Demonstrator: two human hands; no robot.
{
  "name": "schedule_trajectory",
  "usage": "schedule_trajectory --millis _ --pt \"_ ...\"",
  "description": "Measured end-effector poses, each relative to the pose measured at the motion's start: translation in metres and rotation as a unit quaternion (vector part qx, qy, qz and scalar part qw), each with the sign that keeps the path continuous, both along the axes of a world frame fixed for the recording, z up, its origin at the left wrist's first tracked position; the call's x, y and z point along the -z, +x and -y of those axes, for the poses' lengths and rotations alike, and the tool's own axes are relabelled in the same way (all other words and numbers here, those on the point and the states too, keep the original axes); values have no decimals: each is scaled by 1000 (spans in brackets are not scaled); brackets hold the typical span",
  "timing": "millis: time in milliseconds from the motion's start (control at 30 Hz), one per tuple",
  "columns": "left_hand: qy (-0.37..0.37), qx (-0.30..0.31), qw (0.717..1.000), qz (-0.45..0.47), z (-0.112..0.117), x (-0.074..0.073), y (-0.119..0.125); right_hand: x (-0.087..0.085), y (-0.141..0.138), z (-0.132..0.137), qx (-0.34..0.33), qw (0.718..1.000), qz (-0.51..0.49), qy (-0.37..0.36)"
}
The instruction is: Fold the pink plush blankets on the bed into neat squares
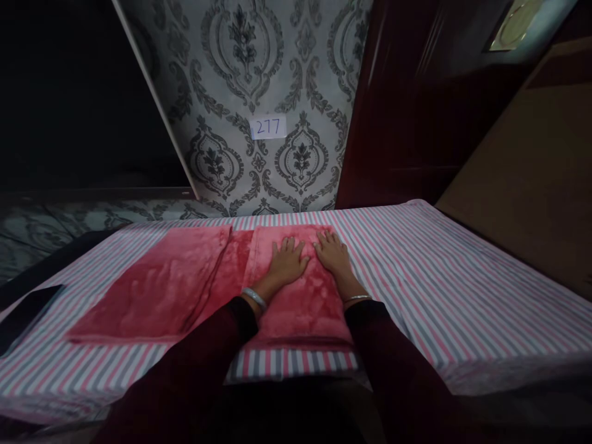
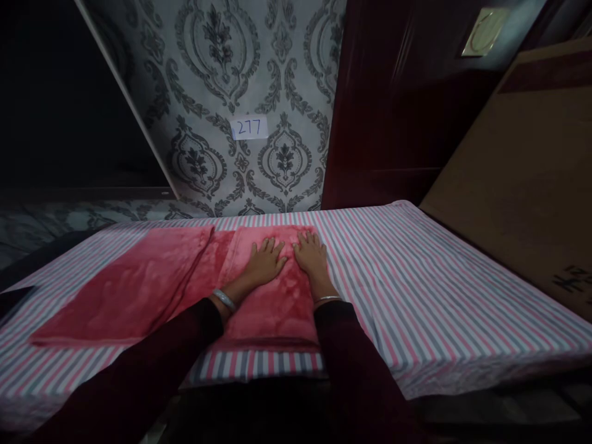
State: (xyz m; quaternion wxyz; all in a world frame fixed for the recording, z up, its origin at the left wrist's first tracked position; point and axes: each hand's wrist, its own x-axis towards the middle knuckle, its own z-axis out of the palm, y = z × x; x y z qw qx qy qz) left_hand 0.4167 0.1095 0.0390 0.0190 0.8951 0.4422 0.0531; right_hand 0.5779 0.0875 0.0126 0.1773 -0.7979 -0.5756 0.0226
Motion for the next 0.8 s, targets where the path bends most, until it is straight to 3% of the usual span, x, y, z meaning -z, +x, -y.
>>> schedule_trajectory --millis 100,267,567,700,800 --pt "17 1 1000 -5 1 8 -4 -2 -1 1 1 1000 -9 -3" --pt "17 20 1000 -13 -7 7 -15 -4 0 2 -1 1000 -3 -15" --pt "15 -20 997 -69 -7 5 -77 -3 1 3 -11 999 -42 -7" --pt "2 -22 997 -70 2 -7 -96 -10 5 3 -17 998 -57 -7" --pt "-18 -21 998 -58 15 -23 -90 -17 10 8 -14 997 -66 27"
